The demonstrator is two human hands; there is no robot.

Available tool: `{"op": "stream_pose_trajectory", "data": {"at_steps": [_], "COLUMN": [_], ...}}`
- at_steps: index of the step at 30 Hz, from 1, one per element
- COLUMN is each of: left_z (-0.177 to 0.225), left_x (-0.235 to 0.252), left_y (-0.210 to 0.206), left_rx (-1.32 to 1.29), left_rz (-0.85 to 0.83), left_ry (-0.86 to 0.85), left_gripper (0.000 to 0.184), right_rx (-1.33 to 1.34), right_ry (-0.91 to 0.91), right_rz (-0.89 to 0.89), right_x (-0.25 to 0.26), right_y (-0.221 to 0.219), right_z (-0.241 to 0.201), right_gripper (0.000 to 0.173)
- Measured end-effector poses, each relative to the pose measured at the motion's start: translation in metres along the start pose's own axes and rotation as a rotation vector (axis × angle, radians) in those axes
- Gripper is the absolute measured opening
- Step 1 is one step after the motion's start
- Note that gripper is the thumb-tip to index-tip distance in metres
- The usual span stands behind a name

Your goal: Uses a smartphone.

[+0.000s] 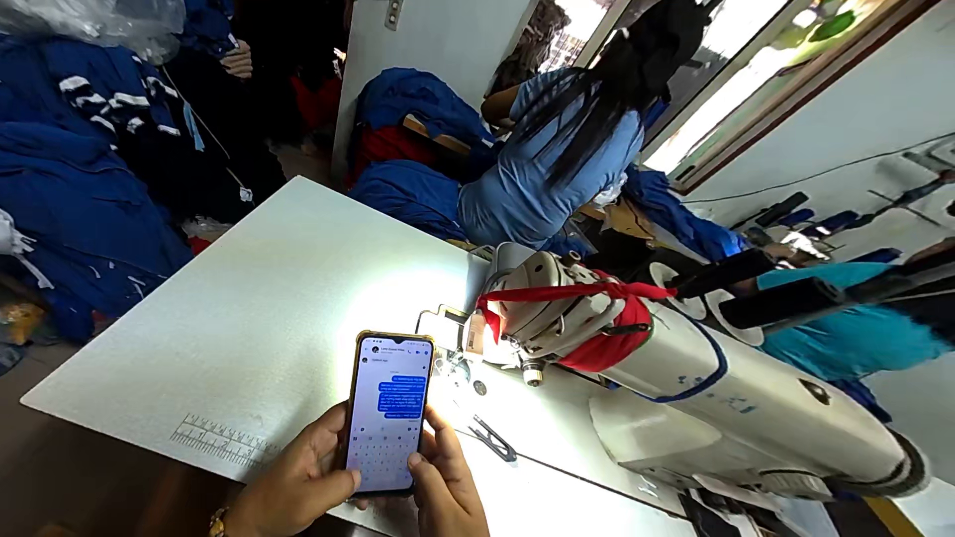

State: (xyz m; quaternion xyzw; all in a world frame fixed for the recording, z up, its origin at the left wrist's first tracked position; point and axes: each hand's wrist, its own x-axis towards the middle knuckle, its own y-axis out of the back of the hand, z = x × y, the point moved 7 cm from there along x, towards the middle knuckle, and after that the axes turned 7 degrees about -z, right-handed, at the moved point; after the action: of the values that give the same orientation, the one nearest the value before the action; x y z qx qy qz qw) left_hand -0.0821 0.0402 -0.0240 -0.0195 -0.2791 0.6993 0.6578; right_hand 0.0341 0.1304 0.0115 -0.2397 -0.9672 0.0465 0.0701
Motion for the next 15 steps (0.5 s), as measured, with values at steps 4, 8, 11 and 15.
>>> {"op": "stream_pose_trajectory", "data": {"at_steps": [4, 8, 11, 15], "left_z": [0.0028, 0.0031, 0.0019, 0.002], "left_x": [0.0002, 0.0012, 0.0009, -0.0006], "left_y": [-0.0014, -0.0005, 0.0009, 0.0014], "left_rx": [0.004, 0.055, 0.045, 0.024], "left_rz": [-0.021, 0.097, 0.128, 0.107], "left_ry": [-0.005, 0.029, 0.036, 0.021], "left_gripper": [0.059, 0.049, 0.048, 0.055], "right_rx": [-0.061, -0.076, -0.057, -0.081], "right_ry": [0.023, 0.017, 0.006, 0.019], "right_rz": [0.025, 0.006, -0.059, -0.087], "right_x": [0.0001, -0.0002, -0.0018, -0.003], "right_y": [-0.0023, -0.0041, -0.0072, -0.0073], "right_z": [0.0003, -0.0004, -0.0016, 0.0018], "right_gripper": [0.054, 0.057, 0.07, 0.083]}}
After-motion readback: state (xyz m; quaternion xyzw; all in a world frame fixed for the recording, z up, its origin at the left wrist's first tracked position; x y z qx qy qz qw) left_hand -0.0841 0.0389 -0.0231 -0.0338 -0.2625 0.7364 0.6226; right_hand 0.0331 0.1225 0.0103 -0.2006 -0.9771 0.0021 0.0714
